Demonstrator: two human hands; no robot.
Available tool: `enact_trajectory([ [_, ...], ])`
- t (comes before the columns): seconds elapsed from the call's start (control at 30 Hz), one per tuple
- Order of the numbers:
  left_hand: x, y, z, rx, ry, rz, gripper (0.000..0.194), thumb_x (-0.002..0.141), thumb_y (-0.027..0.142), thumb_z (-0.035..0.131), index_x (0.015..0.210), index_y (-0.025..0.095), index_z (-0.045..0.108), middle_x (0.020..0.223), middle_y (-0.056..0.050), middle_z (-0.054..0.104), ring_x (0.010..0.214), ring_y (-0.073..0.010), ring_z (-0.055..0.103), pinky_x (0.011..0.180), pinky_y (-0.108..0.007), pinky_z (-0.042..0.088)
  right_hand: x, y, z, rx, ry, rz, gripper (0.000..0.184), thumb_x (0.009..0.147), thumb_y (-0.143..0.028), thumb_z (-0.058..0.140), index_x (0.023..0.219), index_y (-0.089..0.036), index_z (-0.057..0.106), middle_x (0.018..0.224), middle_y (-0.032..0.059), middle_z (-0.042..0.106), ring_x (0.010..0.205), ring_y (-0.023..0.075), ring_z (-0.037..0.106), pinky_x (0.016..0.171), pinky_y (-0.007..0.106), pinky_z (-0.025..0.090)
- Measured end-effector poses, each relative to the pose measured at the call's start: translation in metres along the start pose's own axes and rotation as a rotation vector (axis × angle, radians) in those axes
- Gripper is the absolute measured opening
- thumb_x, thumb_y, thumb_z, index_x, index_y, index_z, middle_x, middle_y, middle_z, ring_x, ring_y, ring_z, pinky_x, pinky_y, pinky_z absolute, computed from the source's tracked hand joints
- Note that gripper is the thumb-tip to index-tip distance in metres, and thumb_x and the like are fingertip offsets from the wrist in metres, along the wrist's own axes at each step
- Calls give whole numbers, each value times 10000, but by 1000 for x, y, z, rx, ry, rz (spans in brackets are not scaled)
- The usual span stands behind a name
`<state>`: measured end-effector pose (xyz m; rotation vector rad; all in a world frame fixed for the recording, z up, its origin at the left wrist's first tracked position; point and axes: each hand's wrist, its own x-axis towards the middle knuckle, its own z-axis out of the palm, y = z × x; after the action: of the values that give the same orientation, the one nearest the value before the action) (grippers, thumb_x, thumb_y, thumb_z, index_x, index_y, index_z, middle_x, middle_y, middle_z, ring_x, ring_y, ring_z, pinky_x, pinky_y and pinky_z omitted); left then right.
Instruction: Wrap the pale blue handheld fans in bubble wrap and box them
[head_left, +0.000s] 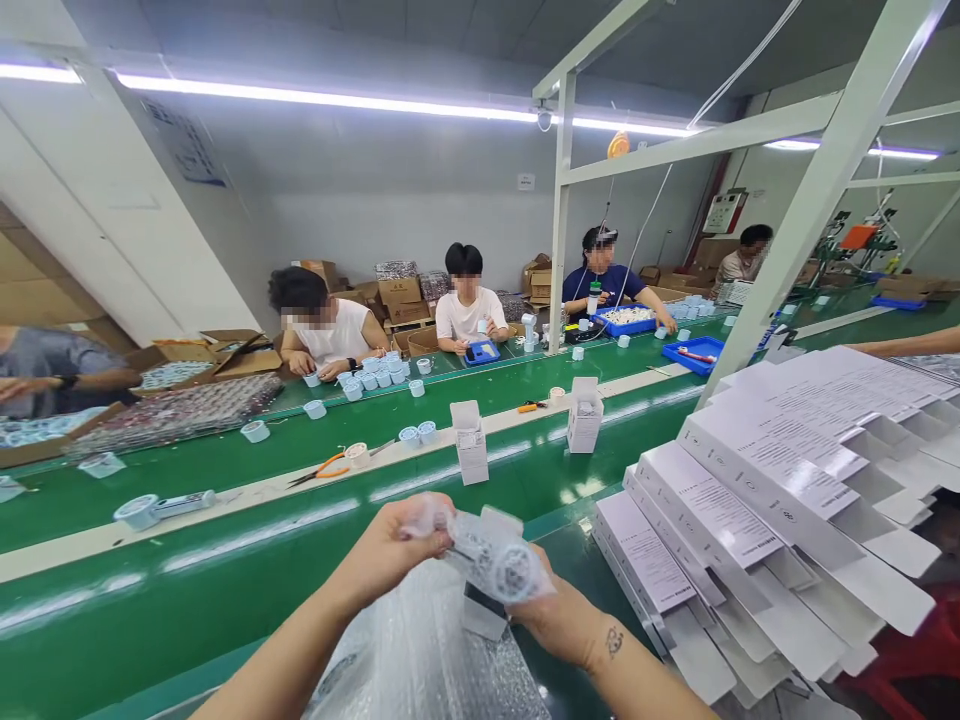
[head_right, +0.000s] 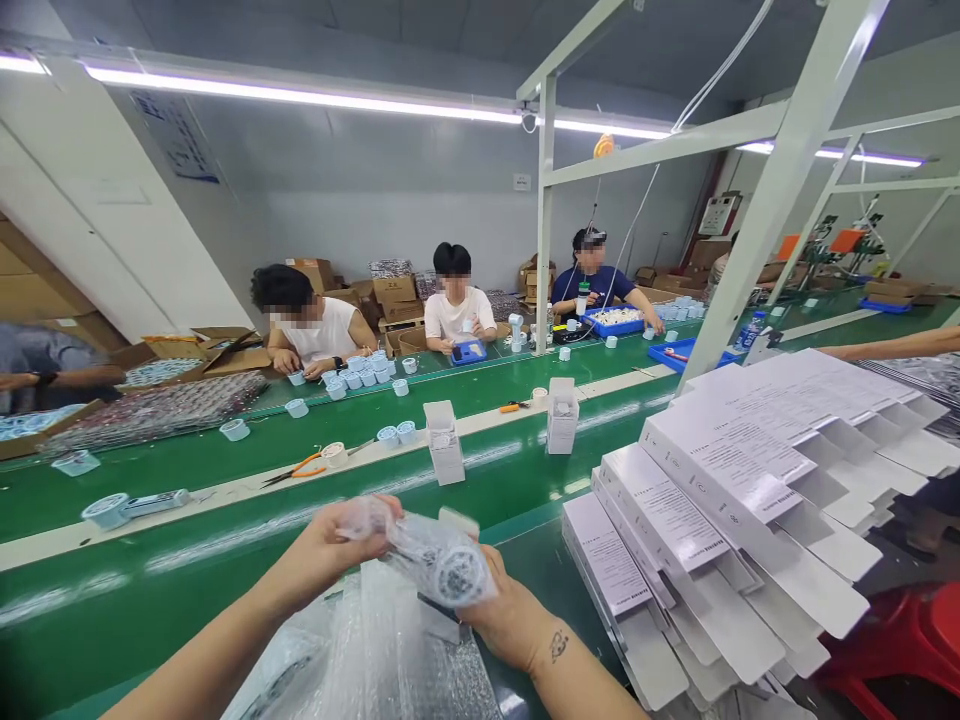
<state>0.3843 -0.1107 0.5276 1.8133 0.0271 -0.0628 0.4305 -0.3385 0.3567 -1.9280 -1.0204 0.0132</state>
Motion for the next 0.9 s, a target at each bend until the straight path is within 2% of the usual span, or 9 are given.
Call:
enact_trajectory([
  [0.07, 5, 2, 2, 402, -47, 78, 66, 734, 241, 585, 711, 186, 613, 706, 6, 574, 688, -158, 524, 659, -266, 392, 2, 0, 4, -121, -83, -91, 190, 745, -78, 619, 831, -222, 707, 1555, 58, 301, 1352, 330, 384, 997, 465, 474],
  [0.13, 6, 4, 14, 773, -120, 112, 135, 741, 145, 498, 674, 193, 605, 734, -8, 592, 715, -173, 544, 673, -277, 392, 4, 0, 12, -224, -120, -173, 167, 766, -80, 606, 811, -215, 694, 1558, 59, 262, 1377, 340, 325, 1033, 494, 434],
  [0.3, 2, -19, 70, 1234, -286, 86, 476, 669, 13, 508, 1109, 152, 626, 1096, -147, 634, 991, -311, 584, 879, -442, 454, 6, 1, 19, -195, -107, -167, 416, 780, -85, 581, 1159, -255, 611, 1467, 113, 375, 1409, 304, 278, 1106, 515, 361],
  [0.47, 4, -32, 73, 1075, -415, 2, 431, 788, 130, 546, 1219, 129, 563, 1192, -161, 608, 1097, -319, 568, 940, -457, 468, -14, 2, 19, -107, -108, -9, 425, 729, -64, 612, 1130, -204, 598, 1504, 170, 162, 1431, 384, 223, 1120, 541, 341],
  [0.57, 0, -35, 57, 966, -333, 18, 485, 795, 184, 565, 1275, 198, 496, 1293, -119, 553, 1138, -274, 564, 963, -424, 460, -26, 10, 38, 27, 85, 54, 429, 739, -170, 673, 1132, -238, 514, 1426, 164, 267, 1354, 356, 373, 1072, 530, 413],
  [0.7, -11, -73, 63, 1218, -355, 122, 350, 818, 183, 587, 1165, 168, 623, 1270, -169, 583, 1280, -396, 445, 1059, -650, 298, -25, 18, 68, 291, 318, 288, 786, 666, -354, 776, 1271, -254, 285, 1432, 202, 307, 1298, 350, 451, 963, 465, 514],
  [0.77, -17, -93, 69, 1218, -352, 158, 315, 849, 221, 579, 1149, 157, 649, 1273, -176, 589, 1360, -433, 335, 1092, -716, 172, -15, 13, 70, 410, 209, 443, 879, 651, -375, 777, 1328, -228, 236, 1398, 199, 417, 1248, 330, 513, 979, 447, 497],
  [0.83, -26, -101, 64, 1109, -277, 173, 331, 839, 283, 605, 1158, 200, 642, 1259, -146, 610, 1381, -427, 307, 1101, -730, 114, 2, 1, 60, 456, 41, 513, 768, 665, -336, 745, 1296, -211, 326, 1276, 155, 571, 1155, 309, 583, 985, 444, 476],
  [0.9, -45, -103, 40, 916, -57, 143, 322, 836, 334, 590, 1146, 255, 626, 1246, -108, 629, 1326, -368, 414, 1120, -654, 201, 27, -11, 43, 416, -63, 517, 658, 651, -259, 715, 1231, -206, 409, 1184, 127, 636, 1079, 303, 613, 949, 448, 477],
])
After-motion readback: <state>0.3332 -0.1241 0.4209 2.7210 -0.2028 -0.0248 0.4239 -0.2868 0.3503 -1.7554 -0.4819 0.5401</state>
